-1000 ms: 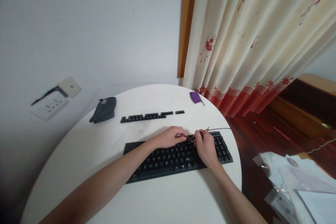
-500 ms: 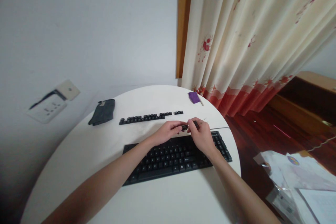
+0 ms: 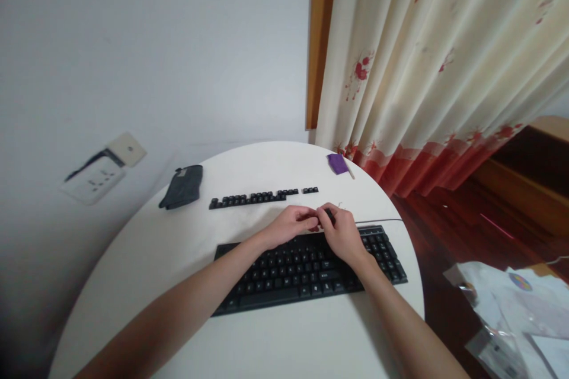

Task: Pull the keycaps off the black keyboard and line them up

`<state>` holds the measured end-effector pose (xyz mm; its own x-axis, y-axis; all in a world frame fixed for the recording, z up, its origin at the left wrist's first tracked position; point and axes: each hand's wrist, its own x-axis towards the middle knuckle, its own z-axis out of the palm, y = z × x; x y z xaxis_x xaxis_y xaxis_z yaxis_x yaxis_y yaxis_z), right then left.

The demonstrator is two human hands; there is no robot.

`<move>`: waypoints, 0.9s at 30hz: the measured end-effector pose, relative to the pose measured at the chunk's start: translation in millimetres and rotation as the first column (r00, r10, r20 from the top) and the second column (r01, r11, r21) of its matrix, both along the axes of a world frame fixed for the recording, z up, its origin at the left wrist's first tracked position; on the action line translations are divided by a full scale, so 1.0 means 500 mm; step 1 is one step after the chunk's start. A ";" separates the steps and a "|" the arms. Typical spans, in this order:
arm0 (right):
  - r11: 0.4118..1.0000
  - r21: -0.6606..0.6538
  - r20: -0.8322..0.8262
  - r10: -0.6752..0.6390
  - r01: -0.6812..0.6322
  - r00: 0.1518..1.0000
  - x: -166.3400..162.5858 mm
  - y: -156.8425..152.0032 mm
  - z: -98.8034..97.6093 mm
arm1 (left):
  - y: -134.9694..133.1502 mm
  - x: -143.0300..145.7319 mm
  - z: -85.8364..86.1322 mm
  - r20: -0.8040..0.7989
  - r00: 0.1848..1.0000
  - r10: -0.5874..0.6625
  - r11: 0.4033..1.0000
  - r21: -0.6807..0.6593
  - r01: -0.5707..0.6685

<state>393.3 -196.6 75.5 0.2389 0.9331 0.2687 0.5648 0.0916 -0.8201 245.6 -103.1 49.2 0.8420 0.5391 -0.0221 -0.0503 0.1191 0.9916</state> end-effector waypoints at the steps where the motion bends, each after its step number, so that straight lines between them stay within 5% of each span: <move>1: 1.000 0.001 -0.009 -0.018 0.018 1.000 0.000 -0.001 -0.003 | -0.002 0.000 0.001 0.001 1.000 -0.002 1.000 -0.018 0.002; 7: 0.985 -0.002 -0.065 -0.174 0.174 0.983 0.006 0.011 -0.028 | -0.006 0.007 -0.008 -0.011 0.995 0.095 0.995 -0.013 -0.095; 15: 0.975 -0.013 -0.126 -0.222 0.222 0.967 0.016 0.018 -0.041 | 0.007 0.010 -0.036 -0.017 0.966 0.259 0.867 0.445 -0.224; 18: 0.972 -0.014 -0.145 -0.236 0.236 0.961 0.023 0.021 -0.043 | 0.007 0.002 -0.025 -0.086 0.942 0.326 0.768 0.605 -0.210; 22: 0.970 -0.013 -0.124 -0.241 0.241 0.963 0.026 0.024 -0.045 | 0.001 -0.007 0.002 -0.078 0.918 0.389 0.552 0.817 -0.165; 27: 0.962 0.009 -0.076 -0.272 0.273 0.959 0.032 0.025 -0.048 | 0.013 -0.014 0.047 0.011 0.899 0.439 0.352 0.918 -0.184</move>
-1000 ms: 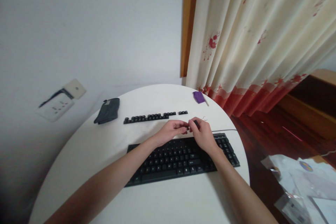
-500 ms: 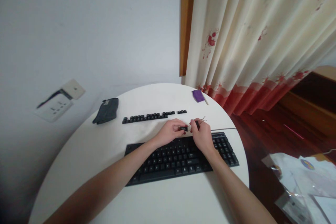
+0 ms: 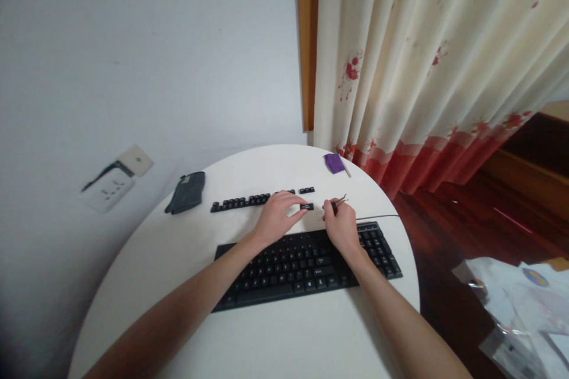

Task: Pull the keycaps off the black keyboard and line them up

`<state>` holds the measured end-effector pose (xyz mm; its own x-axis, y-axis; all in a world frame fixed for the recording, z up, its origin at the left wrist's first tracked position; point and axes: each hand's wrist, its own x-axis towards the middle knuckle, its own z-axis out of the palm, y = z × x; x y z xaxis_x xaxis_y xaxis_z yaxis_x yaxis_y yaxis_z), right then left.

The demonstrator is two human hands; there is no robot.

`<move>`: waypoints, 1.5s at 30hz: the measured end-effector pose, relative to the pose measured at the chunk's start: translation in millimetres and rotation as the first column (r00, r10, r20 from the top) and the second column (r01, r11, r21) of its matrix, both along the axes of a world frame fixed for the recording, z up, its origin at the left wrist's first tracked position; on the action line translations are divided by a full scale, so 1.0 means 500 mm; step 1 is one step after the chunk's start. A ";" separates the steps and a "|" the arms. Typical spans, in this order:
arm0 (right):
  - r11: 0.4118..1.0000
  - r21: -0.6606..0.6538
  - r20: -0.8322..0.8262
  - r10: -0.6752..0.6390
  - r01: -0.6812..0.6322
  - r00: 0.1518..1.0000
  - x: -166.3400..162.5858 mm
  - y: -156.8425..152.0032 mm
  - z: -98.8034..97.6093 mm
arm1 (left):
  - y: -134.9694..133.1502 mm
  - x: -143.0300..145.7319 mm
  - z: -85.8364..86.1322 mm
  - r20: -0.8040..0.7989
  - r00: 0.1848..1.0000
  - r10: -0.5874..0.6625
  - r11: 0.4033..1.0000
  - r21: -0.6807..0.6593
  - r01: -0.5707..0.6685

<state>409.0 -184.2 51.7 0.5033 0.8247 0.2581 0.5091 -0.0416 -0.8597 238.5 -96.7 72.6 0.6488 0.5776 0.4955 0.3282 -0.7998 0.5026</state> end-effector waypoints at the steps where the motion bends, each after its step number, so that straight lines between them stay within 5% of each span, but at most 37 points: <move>1: 1.000 0.000 -0.008 0.002 -0.002 1.000 0.002 0.000 0.000 | 0.009 -0.002 0.006 -0.010 1.000 0.028 0.999 0.021 -0.028; 7: 1.000 0.019 -0.045 0.014 -0.013 0.999 0.010 0.000 0.005 | 0.082 -0.017 -0.003 -0.221 0.949 0.226 0.968 0.161 -0.193; 12: 0.999 0.043 -0.069 0.019 -0.016 0.997 0.011 -0.001 0.007 | 0.112 -0.025 -0.038 -0.315 0.913 0.261 0.960 0.187 -0.210; 21: 0.998 0.046 -0.046 0.036 -0.034 0.998 0.011 -0.002 0.009 | 0.128 -0.032 -0.066 -0.325 0.905 0.273 0.957 0.191 -0.220; 45: 0.999 0.026 -0.037 0.043 -0.042 0.998 0.011 -0.002 0.006 | 0.130 -0.028 -0.075 -0.226 0.927 0.300 0.950 0.159 -0.268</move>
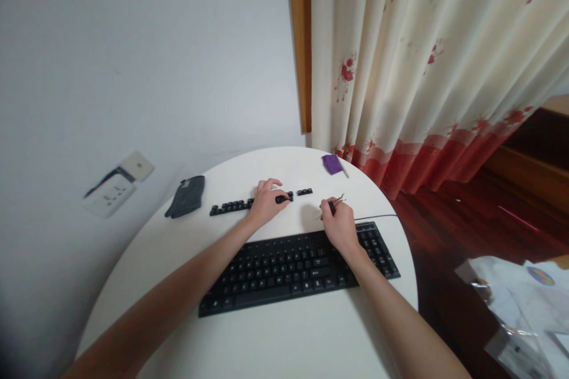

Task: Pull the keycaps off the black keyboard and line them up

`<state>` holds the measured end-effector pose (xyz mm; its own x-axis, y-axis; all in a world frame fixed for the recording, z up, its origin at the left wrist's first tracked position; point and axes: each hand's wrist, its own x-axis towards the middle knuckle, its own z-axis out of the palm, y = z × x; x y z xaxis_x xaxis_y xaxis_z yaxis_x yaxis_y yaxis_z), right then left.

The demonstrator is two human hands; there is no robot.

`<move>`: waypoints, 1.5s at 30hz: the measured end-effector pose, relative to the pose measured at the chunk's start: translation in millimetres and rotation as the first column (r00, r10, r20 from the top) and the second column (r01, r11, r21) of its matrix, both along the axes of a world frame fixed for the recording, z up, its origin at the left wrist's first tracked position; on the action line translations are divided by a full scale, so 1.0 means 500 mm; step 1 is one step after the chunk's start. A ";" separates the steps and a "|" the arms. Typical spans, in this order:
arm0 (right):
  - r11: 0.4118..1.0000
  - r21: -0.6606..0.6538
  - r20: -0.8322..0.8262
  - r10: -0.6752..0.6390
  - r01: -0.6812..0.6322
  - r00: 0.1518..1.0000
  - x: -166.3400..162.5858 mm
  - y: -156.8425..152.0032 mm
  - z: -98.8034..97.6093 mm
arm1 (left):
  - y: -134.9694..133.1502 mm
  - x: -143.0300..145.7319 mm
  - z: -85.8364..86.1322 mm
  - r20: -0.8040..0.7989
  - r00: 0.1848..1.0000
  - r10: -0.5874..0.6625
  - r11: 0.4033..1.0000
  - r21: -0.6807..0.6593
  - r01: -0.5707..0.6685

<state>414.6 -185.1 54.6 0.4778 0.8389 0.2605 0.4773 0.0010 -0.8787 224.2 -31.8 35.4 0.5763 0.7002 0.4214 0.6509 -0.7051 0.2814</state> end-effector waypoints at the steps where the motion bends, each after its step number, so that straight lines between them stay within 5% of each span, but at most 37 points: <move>1: 1.000 0.003 0.001 0.002 -0.002 1.000 0.000 0.000 0.000 | 0.000 0.000 0.000 -0.001 1.000 0.001 1.000 0.001 -0.001; 7: 1.000 0.007 -0.009 -0.004 0.005 1.000 -0.001 0.000 0.000 | -0.005 0.003 0.005 0.022 1.000 0.011 1.000 0.006 -0.011; 12: 1.000 0.008 -0.018 -0.004 0.004 1.000 0.000 0.000 0.000 | 0.010 -0.016 0.047 0.187 0.979 0.077 0.995 0.041 -0.086; 20: 1.000 -0.012 -0.007 0.006 -0.006 1.000 -0.002 -0.002 -0.002 | 0.068 -0.191 0.110 0.460 0.864 0.205 0.965 0.050 -0.256; 26: 0.999 -0.046 0.015 0.016 -0.015 1.000 -0.006 -0.005 -0.011 | 0.092 -0.347 0.066 0.553 0.701 0.451 0.878 -0.134 -0.460; 32: 0.977 -0.061 0.147 0.212 -0.205 0.966 -0.031 0.002 -0.007 | 0.073 -0.399 -0.002 0.522 0.670 0.528 0.849 -0.336 -0.408; 36: 0.876 -0.262 0.347 0.478 -0.406 0.807 -0.072 0.027 0.001 | 0.070 -0.401 -0.030 0.498 0.678 0.541 0.837 -0.399 -0.375; 40: 0.802 -0.496 0.519 0.580 -0.332 0.627 -0.108 0.060 0.001 | 0.078 -0.401 -0.046 0.497 0.684 0.534 0.839 -0.414 -0.354; 45: 0.791 -0.561 0.610 0.593 -0.242 0.526 -0.119 0.094 -0.009 | 0.077 -0.404 -0.052 0.510 0.677 0.531 0.839 -0.430 -0.334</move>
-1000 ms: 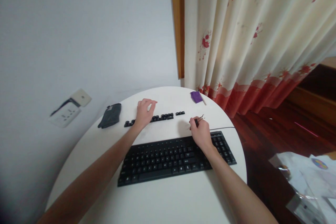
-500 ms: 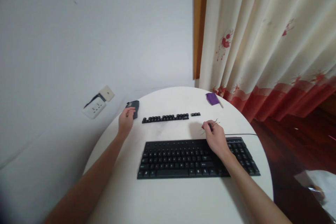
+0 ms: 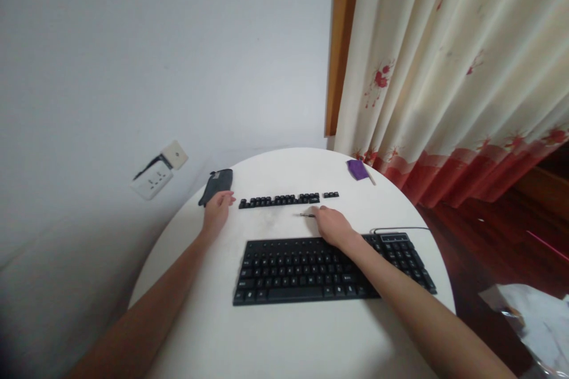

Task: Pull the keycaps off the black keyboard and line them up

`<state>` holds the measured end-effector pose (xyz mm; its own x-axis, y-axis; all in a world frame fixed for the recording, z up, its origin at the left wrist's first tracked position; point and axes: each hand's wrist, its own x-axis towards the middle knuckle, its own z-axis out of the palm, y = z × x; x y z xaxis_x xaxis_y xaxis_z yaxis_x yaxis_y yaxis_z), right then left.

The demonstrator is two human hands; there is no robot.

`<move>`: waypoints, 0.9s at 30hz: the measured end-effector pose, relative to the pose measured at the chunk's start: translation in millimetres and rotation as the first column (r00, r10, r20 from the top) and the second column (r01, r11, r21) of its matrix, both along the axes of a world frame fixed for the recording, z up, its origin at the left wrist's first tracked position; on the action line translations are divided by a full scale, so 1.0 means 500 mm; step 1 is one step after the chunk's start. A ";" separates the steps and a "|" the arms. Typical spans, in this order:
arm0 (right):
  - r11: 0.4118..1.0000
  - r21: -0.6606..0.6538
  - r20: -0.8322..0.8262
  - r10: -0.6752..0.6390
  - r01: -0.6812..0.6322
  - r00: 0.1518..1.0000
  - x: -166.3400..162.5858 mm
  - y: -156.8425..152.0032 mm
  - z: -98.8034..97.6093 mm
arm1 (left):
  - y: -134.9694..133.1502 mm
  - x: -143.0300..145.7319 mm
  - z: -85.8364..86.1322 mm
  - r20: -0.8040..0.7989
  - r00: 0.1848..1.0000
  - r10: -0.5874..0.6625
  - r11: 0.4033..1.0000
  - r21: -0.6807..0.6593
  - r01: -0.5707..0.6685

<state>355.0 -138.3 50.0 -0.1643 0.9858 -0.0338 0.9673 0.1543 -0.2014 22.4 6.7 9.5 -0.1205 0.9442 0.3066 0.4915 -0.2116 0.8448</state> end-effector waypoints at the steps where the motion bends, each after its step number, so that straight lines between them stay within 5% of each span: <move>1: 1.000 0.005 0.016 0.001 -0.001 1.000 0.000 0.004 -0.002 | -0.001 0.000 0.000 0.002 1.000 -0.001 1.000 -0.001 0.001; 27: 1.000 -0.012 -0.001 0.001 -0.001 1.000 -0.008 0.018 -0.004 | 0.009 -0.009 -0.011 -0.074 0.997 -0.030 0.999 -0.040 0.027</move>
